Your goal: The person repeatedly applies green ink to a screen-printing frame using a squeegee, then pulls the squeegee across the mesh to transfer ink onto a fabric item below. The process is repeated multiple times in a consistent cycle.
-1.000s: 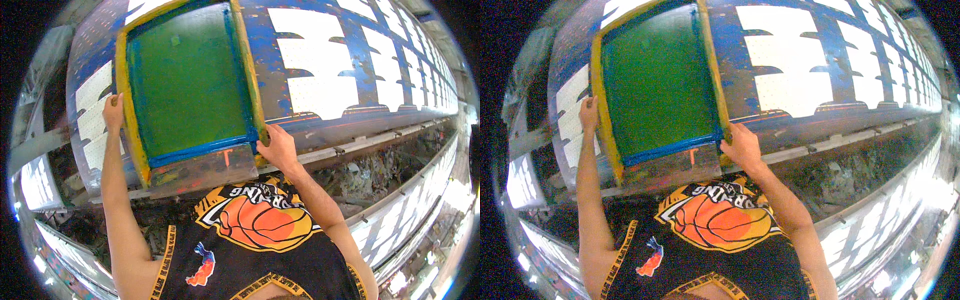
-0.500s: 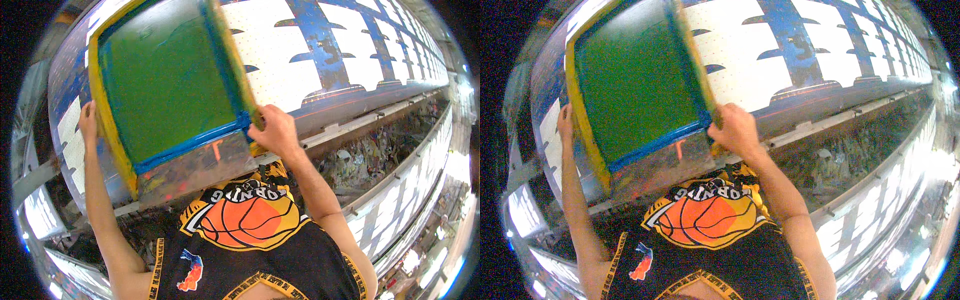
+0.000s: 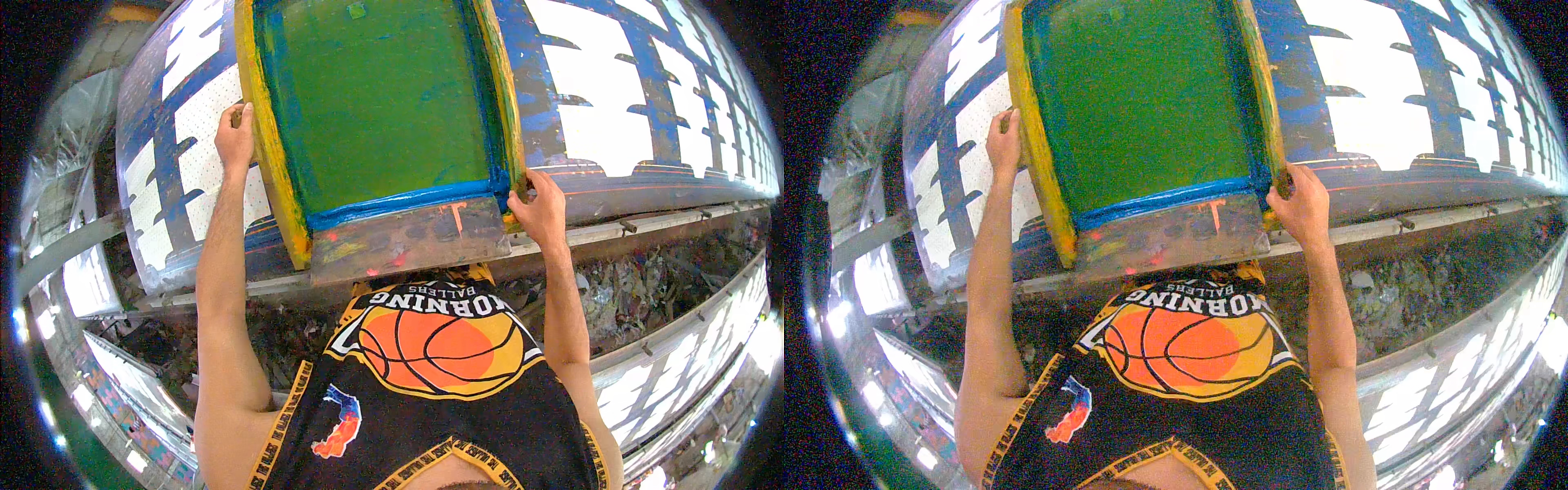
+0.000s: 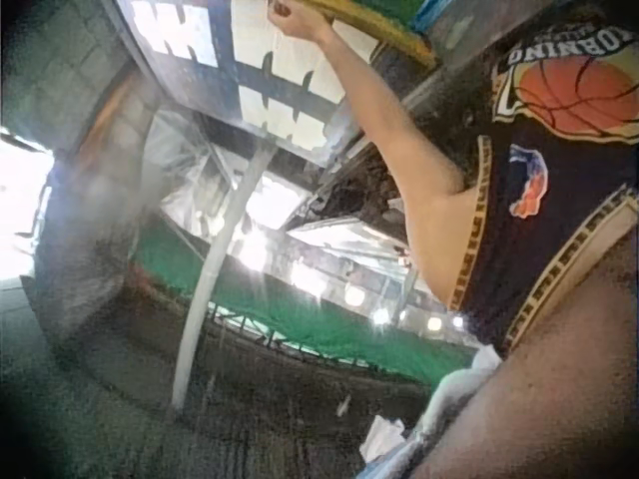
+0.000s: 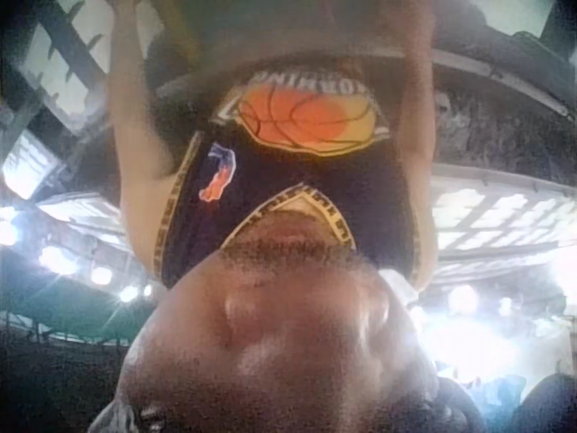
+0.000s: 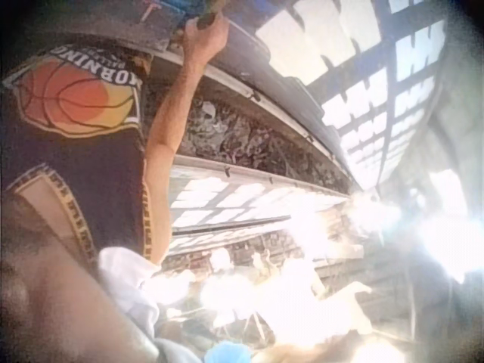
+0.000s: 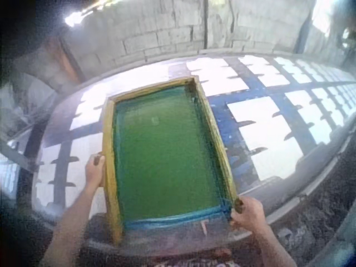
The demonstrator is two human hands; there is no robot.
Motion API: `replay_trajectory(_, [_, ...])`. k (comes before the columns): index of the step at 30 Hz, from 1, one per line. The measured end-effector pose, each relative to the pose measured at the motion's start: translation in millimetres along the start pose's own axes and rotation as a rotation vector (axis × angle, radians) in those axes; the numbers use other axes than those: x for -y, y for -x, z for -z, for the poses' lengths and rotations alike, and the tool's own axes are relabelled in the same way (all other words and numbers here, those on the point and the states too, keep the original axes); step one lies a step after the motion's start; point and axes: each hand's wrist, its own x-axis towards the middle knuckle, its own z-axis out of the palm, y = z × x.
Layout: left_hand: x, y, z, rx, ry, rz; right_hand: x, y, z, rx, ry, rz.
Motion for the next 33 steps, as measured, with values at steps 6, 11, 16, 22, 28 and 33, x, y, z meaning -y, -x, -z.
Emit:
replay_trajectory(6, [-13.3,16.3,-14.1,0.006,-0.007,0.002,-29.7,5.5,6.8,0.071,-0.111,-0.035])
replay_trajectory(11, [-4.5,16.9,-25.2,-0.020,-0.108,-0.020,-37.6,6.1,4.4,0.126,-0.021,-0.031])
replay_trajectory(16, [-2.3,16.8,-40.8,0.035,-0.152,0.024,-20.6,4.3,11.3,0.082,-0.080,-0.117])
replay_trajectory(22, [-2.2,18.8,-41.5,0.057,-0.121,0.035,63.1,36.4,8.5,0.294,-0.127,0.349])
replay_trajectory(28, [7.1,18.1,-48.4,0.024,0.023,-0.012,128.9,48.9,-35.1,0.660,0.093,0.667])
replay_trajectory(33, [14.6,8.7,-69.8,0.068,0.157,0.125,141.1,44.1,-48.5,0.501,0.205,0.574])
